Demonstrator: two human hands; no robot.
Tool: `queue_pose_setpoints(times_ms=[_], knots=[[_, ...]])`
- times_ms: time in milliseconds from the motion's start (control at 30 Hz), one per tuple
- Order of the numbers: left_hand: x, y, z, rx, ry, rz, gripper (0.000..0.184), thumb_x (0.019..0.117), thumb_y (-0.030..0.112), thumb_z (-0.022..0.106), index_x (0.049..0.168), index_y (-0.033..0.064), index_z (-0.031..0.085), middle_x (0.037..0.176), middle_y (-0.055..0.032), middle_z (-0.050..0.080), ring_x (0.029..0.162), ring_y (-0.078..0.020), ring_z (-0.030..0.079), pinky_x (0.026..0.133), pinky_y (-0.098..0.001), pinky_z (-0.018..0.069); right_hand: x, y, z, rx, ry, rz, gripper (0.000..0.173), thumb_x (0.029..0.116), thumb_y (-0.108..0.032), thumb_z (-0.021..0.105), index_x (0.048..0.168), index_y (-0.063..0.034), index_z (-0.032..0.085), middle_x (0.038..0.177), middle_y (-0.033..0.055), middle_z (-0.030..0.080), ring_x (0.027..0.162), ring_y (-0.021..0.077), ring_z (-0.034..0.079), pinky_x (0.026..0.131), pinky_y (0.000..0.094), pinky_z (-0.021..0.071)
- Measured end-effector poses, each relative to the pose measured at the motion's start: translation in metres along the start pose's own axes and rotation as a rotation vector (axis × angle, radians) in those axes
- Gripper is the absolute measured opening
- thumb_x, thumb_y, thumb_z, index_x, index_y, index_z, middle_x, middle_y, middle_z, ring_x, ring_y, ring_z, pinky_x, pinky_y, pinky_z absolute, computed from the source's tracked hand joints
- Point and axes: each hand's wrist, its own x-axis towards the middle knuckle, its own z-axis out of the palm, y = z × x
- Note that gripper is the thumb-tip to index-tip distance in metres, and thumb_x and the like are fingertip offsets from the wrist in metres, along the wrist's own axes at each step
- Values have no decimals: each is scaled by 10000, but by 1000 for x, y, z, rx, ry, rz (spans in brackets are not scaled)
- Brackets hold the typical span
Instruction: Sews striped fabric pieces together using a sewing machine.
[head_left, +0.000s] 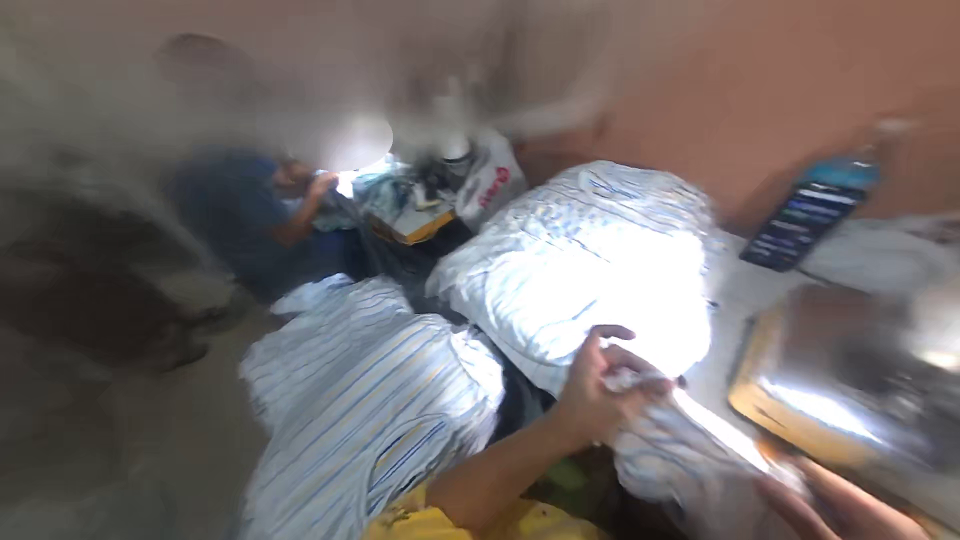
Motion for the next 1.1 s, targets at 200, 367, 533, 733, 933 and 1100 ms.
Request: queue_pose_setpoints(times_ms=[200, 367, 533, 733, 933, 1100], knots=[[1, -7, -5, 1, 38, 33, 471, 865, -21, 703, 1240, -51, 419, 901, 46, 720, 853, -14, 697, 812, -222, 579, 1, -4, 4, -138, 108, -95, 288, 921, -314, 700, 816, -48, 659, 671, -83, 580, 634, -168, 463, 596, 16, 390], [-1, -1, -3, -30, 40, 16, 463, 868, -71, 673, 1232, 32, 407, 876, 80, 753, 812, -24, 729, 755, -204, 597, 2, -10, 4, -239, 147, -93, 337, 884, -320, 710, 791, 0, 667, 671, -24, 605, 636, -153, 479, 608, 12, 387], [-1, -1, -5, -6, 39, 57, 451, 884, -59, 660, 1231, 52, 394, 908, 57, 769, 826, -44, 741, 750, -201, 599, 4, -10, 3, -227, 140, -125, 297, 873, -295, 732, 810, -10, 675, 698, -23, 628, 661, -152, 507, 631, 6, 406], [-3, -1, -2, 46, 93, 50, 423, 905, -55, 614, 1235, 43, 368, 912, 65, 755, 865, -39, 734, 802, -211, 596, 4, -11, 1, -183, 89, -144, 215, 862, -222, 739, 852, -11, 702, 766, 14, 672, 737, -106, 570, 689, 30, 443], [-7, -5, 8, -10, 142, 59, 349, 940, -61, 564, 1209, 43, 368, 946, 69, 729, 891, -34, 716, 821, -211, 587, 1, -12, 4, -206, 123, -176, 197, 866, -209, 724, 867, -12, 712, 764, 25, 666, 743, -88, 574, 685, 34, 443], [-8, -9, 16, -47, 170, 227, 361, 954, -65, 563, 1198, 117, 369, 983, 108, 728, 905, -9, 703, 815, -180, 574, 3, -17, 9, -318, 219, -241, 227, 862, -229, 723, 818, -13, 668, 703, 44, 630, 679, -60, 556, 647, 41, 426]])
